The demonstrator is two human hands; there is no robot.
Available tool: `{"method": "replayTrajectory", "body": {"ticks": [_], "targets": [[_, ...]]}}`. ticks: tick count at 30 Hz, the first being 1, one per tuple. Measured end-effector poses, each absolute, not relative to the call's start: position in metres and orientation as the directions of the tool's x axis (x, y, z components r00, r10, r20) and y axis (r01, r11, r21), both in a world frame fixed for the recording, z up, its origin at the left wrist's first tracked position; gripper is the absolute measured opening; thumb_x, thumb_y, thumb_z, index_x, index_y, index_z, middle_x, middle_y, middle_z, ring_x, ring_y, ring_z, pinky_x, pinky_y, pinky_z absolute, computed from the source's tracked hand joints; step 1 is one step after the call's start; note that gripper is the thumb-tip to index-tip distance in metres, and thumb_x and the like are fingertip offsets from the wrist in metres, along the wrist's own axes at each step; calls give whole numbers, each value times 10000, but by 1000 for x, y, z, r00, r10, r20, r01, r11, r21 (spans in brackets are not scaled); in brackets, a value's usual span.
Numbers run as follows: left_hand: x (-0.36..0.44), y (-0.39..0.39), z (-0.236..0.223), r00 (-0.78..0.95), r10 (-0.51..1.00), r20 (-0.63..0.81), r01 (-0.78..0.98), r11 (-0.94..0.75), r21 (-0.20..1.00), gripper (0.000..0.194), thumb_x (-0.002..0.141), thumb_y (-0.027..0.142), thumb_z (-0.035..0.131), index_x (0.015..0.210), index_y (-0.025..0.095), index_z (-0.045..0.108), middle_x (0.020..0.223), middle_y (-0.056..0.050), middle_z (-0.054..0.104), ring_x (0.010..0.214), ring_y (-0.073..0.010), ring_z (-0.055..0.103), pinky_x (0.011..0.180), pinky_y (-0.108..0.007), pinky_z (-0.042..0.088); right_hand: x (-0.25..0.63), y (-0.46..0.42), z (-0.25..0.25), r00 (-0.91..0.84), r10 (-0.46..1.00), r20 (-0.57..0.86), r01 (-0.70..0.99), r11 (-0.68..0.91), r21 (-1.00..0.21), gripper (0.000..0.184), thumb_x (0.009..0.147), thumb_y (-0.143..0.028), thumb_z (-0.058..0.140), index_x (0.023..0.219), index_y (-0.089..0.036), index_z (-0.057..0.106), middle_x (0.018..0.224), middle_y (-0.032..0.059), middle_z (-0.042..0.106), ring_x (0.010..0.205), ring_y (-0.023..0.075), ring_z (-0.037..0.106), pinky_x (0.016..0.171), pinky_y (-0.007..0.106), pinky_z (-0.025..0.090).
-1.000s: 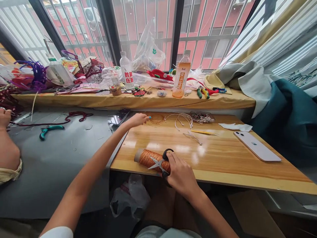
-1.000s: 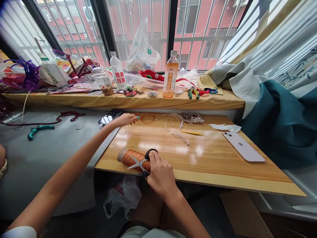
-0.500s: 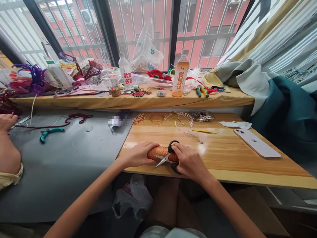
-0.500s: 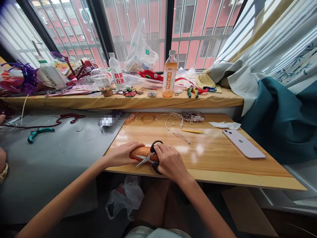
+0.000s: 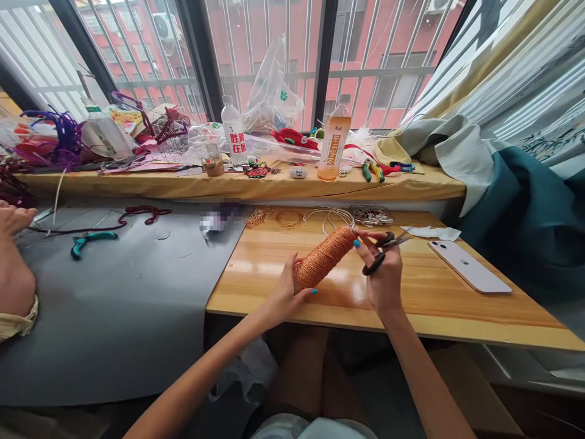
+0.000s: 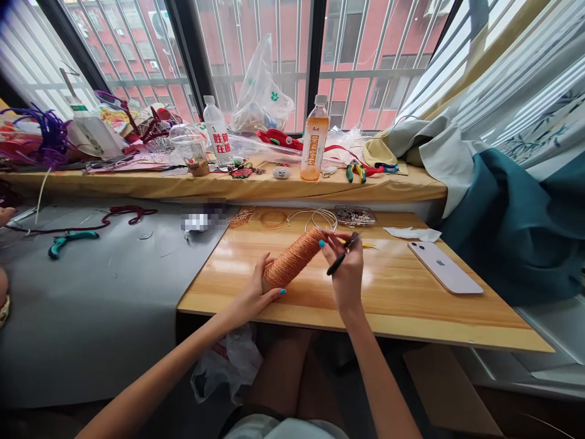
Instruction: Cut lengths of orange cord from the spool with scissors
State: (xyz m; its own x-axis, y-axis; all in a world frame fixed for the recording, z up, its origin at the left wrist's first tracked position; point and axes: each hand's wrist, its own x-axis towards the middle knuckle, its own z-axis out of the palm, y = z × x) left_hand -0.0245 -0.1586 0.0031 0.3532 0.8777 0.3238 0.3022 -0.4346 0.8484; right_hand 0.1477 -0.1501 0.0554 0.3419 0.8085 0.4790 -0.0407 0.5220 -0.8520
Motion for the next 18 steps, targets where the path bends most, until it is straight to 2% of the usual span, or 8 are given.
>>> {"method": "replayTrajectory", "body": {"ticks": [2, 5, 9, 12, 15, 18], "targets": [[-28, -156, 5, 408, 875, 260, 254, -383, 888, 718, 701, 211, 563, 1275, 184, 132, 1262, -126, 340, 1158, -210, 360, 987, -366, 272, 145, -148, 73, 291, 813, 504, -92, 548, -831, 256, 687, -299, 574, 910, -232, 467, 1030, 29, 555, 1012, 193, 524, 877, 383, 394], [-30, -153, 5, 481, 853, 201, 198, -329, 923, 657, 663, 219, 604, 1222, 162, 264, 1205, -110, 420, 1108, -219, 405, 947, -354, 325, 136, -150, 87, 193, 836, 513, -163, 543, -824, 295, 684, -349, 559, 947, -243, 480, 1073, 44, 537, 1028, 222, 514, 849, 398, 414], [-28, -155, 4, 433, 876, 213, 200, -324, 925, 581, 622, 194, 634, 1139, 137, 373, 1127, -99, 490, 1033, -218, 458, 894, -338, 367, 121, -163, 63, 137, 863, 486, -186, 504, -844, 361, 663, -357, 586, 985, -265, 454, 1139, 40, 495, 1073, 220, 476, 841, 379, 420], [-27, -159, 8, 457, 857, 238, 210, -363, 908, 544, 626, 159, 623, 1128, 153, 413, 1110, -89, 518, 1003, -217, 483, 867, -332, 388, 115, -177, 28, 69, 930, 362, -142, 368, -919, 434, 660, -344, 601, 1035, -250, 403, 1059, 52, 543, 1018, 203, 507, 789, 346, 449], [-29, -164, 10, 518, 816, 257, 232, -423, 876, 472, 698, 170, 561, 1149, 192, 425, 1093, -65, 549, 987, -205, 505, 847, -316, 408, 115, -186, 6, -6, 984, 178, -56, 177, -983, 485, 669, -370, 593, 1070, -212, 371, 1026, 79, 557, 931, 205, 545, 715, 327, 476], [-33, -168, 5, 465, 827, 315, 342, -497, 798, 394, 802, 206, 425, 1196, 218, 397, 1118, -63, 546, 1015, -194, 503, 866, -325, 402, 120, -190, 1, 58, 984, 171, -60, 175, -983, 501, 662, -375, 604, 1066, -211, 359, 1083, 86, 525, 971, 200, 525, 760, 320, 463]]}}
